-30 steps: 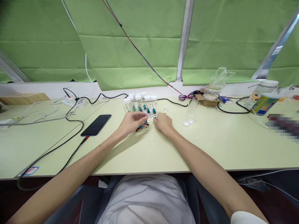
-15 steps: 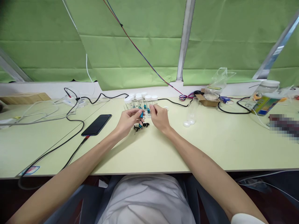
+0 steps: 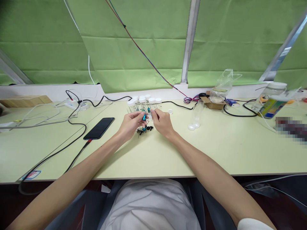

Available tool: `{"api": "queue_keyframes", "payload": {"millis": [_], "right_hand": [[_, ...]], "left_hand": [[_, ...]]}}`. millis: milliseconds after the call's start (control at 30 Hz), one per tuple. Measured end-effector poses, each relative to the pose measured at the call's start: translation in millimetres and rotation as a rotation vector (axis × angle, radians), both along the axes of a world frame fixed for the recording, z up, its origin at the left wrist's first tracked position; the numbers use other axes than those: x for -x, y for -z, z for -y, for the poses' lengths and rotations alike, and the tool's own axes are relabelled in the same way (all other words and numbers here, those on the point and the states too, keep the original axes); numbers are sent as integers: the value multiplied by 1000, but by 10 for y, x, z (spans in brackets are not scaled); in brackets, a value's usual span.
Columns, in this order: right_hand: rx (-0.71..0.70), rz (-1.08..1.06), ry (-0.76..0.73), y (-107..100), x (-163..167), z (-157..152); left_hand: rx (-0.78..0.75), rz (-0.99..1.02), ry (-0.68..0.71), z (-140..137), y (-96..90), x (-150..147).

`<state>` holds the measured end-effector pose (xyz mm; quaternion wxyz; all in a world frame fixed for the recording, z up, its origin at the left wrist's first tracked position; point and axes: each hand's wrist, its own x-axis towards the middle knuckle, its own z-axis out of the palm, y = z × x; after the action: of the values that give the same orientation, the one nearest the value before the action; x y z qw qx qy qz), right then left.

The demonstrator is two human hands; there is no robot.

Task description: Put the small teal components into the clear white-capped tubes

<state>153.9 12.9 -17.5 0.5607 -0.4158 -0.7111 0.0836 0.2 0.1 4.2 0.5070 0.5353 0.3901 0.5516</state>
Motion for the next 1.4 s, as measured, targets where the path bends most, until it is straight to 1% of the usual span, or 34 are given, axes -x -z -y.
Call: {"api": "queue_keyframes", "payload": {"millis": [433,633,867,1033,1167,1400], "right_hand": [[-14,-6,-14,-3,10,5],[-16,-11,-45,-9,5,15],[-6,-28,-87,8,-8,1],[-19,-27,-129,8,-13,3],[-3,-13,-129,14,-24,0],[-19,23,-152,36,-40,-22]], "left_hand": [[-19,-6,-7,4,2,-4],[-20,3,-4,3,2,-3],[32,50,14,1,-15,-1],[98,75,35,10,-37,5],[126,92,39,9,-44,8],[202,136,49,-7,-34,23]]}}
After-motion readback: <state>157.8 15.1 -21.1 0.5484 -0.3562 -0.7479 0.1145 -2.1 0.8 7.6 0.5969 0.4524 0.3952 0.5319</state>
